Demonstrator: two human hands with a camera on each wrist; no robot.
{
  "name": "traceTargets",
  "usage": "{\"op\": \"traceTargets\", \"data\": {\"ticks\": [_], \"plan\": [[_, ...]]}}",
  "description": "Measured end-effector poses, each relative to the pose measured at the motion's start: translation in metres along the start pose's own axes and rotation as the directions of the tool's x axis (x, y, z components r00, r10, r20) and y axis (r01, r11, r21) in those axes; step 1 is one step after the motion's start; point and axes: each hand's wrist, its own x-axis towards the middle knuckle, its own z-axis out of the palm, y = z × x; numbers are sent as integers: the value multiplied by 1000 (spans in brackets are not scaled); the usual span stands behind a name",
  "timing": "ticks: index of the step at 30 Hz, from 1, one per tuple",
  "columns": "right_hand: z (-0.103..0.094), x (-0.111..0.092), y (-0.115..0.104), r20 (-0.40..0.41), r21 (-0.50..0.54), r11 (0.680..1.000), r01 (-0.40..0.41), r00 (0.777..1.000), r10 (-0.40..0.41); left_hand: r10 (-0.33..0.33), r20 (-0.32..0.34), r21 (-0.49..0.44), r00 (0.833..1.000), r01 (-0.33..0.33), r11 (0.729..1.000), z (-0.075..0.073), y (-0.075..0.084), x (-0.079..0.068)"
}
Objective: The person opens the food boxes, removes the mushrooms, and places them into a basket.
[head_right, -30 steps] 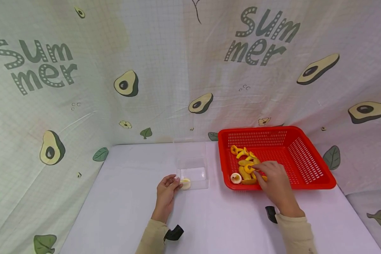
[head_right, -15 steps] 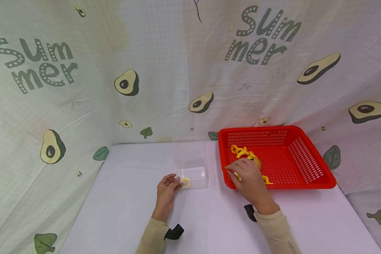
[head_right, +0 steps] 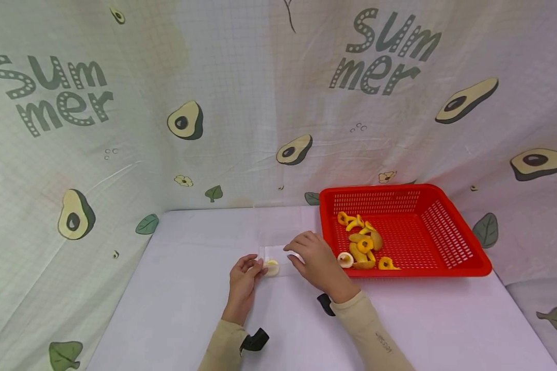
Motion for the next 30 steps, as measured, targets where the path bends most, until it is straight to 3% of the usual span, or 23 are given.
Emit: {"op": "traceTargets", "data": {"ticks": [13, 30], "plan": [[29, 28, -8, 153, -25, 1000, 6, 988, -3, -4, 5, -7, 1000, 4, 1000, 1, 1, -1], [50, 40, 3, 308, 9, 1000, -7, 951, 3, -6, 0, -6, 1000, 6, 1000, 0, 2, -2]]}}
